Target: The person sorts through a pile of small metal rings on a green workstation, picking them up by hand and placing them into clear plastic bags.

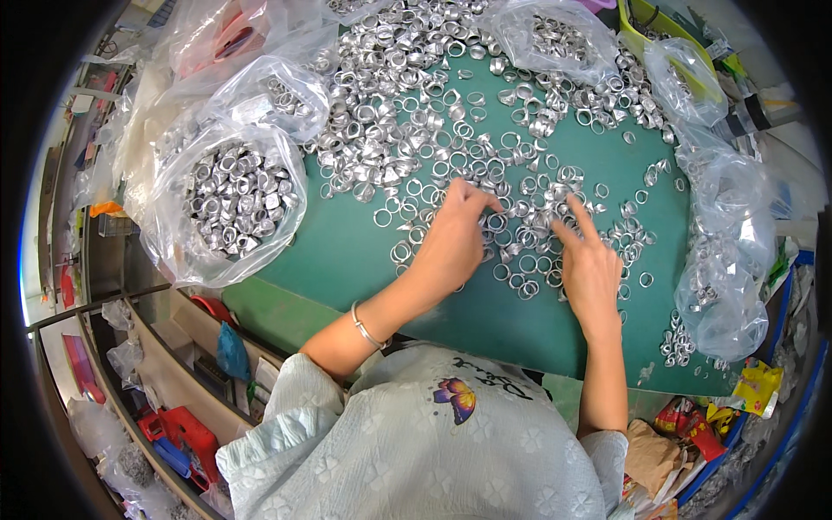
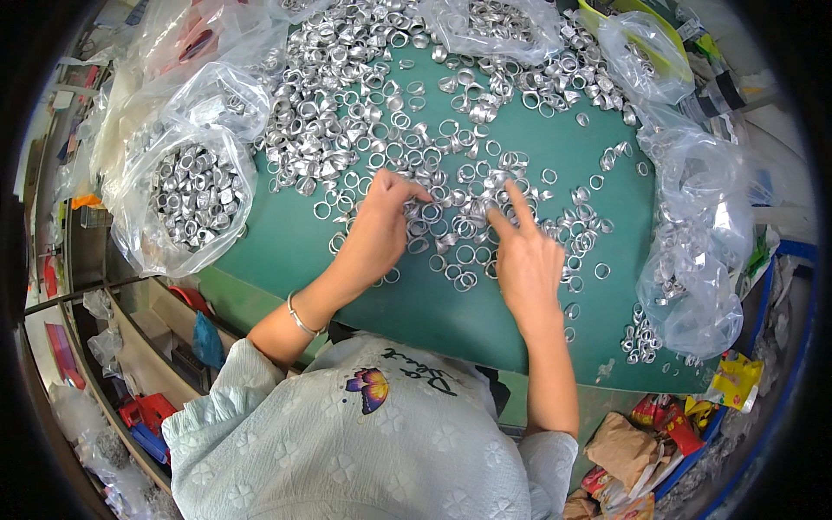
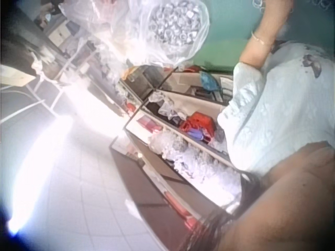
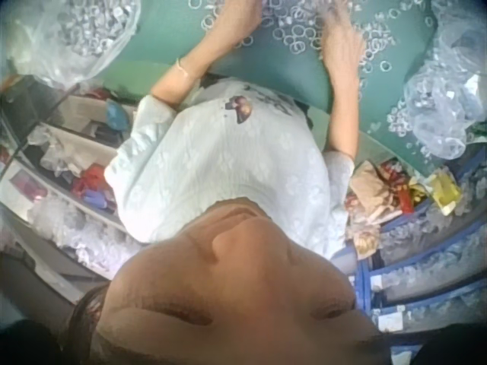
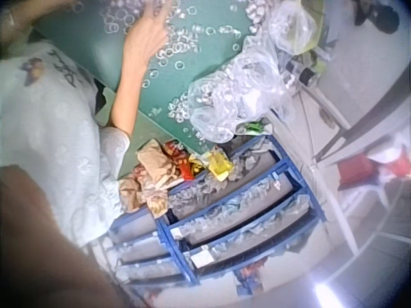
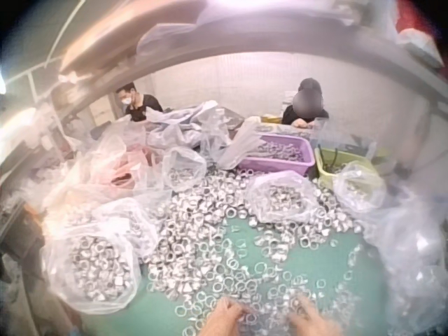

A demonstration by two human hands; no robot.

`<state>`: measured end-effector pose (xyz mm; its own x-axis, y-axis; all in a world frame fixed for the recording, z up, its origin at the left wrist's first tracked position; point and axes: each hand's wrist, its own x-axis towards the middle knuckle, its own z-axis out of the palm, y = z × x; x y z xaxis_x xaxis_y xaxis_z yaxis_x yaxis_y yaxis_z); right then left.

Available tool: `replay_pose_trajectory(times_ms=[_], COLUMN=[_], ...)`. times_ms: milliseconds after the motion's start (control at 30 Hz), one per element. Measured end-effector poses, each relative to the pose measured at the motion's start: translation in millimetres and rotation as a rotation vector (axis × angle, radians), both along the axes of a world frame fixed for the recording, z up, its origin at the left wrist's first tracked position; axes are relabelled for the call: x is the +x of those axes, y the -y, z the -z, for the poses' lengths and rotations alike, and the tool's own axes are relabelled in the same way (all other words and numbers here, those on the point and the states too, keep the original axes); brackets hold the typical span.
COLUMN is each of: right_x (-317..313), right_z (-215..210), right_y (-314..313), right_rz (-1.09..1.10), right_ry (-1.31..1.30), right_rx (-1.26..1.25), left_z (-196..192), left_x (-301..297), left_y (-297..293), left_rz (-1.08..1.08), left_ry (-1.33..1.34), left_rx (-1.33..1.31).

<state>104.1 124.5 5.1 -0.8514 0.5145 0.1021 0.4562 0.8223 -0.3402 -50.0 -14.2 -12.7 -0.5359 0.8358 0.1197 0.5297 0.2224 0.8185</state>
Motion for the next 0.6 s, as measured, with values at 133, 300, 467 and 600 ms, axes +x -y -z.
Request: replay_pose_trajectory(times_ms=[133,300,467,600], right_x=[22.2,44.0,7.9,-5.4], right_z=[-7.9,-8.5,-7.8,-2.9], right_y=[9.7,-4.0,0.3,4.6], right_rz=[-0.090,-0.168,0.046,-0.061], right_ry=[0.113,0.027,-0.172,0.064], right_rx=[-0.068,-0.371,-0.202,-0.091], left_z=[9.6,13.2,7.6,-1.9], left_x=[2.8,28.1,30.0,-2.0], left_y=[-20.6,2.7,27.9,10.3], left_rz=[-0.021,0.138,0.245,-0.100], left_ry=[-0.394,-0.491,-0.242,-0.351], left_rx=[-0.059,-0.176,-0.051,-0.088])
